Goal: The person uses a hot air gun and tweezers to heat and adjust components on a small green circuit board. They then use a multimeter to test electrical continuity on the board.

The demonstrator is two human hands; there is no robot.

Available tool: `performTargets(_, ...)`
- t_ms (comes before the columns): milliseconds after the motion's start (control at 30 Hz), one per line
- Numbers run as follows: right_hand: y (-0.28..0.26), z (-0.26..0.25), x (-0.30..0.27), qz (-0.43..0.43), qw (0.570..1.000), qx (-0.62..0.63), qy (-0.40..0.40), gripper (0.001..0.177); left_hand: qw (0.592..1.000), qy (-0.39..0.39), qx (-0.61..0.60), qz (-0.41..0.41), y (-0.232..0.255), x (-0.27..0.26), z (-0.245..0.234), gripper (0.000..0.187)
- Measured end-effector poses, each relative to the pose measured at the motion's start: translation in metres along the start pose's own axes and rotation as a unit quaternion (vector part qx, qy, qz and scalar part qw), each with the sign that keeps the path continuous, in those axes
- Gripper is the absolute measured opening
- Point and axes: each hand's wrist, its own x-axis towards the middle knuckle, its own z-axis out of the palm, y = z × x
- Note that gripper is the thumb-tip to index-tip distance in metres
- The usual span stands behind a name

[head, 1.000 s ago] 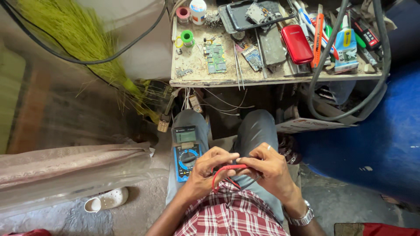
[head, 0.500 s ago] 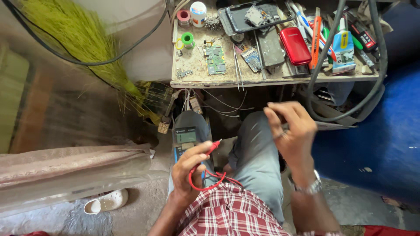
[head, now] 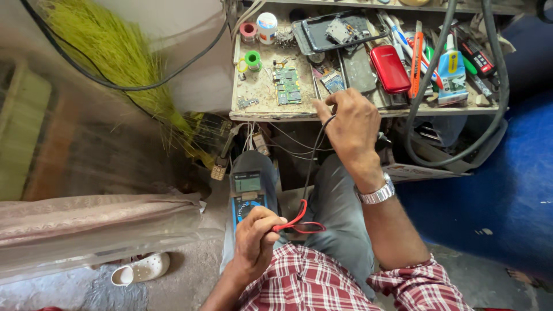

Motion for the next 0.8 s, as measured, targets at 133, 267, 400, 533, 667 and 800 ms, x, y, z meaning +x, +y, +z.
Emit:
performTargets(133,-0.003,0.001,0.004,-0.013,1.000,-0.012,-0.005,0.027,0.999,-0.033,0.006,0.003,-0.002,0.001,0.002,0.023)
performTargets(267,-0.003,0.001,0.008,-0.020,1.000,-0.002,0.016,0.023,0.999,-0.036,0.005,-0.037,0.001,0.004,0.004,0.030)
performTargets(400,0.001,-0.007,0.001,-0.028,0.998,0.019,0.059,0.022,0.999,-0.008,0.026,-0.042,0.002,0.007,0.001,0.035)
performTargets(533,0.012,-0.022,-0.010,-0.006,0.994,0.018,0.107,0.021,0.996,0.012,0.084,-0.037,-0.001,0.009,-0.004,0.033)
performTargets(667,0.017,-0.028,-0.019,0.007,0.997,0.017,0.080,0.020,0.992,0.021,0.113,-0.044,-0.004,0.011,-0.007,0.030)
performTargets(800,0.018,-0.022,-0.015,0.012,0.997,-0.012,0.077,0.022,0.994,0.007,0.106,-0.024,-0.004,0.015,-0.013,0.030)
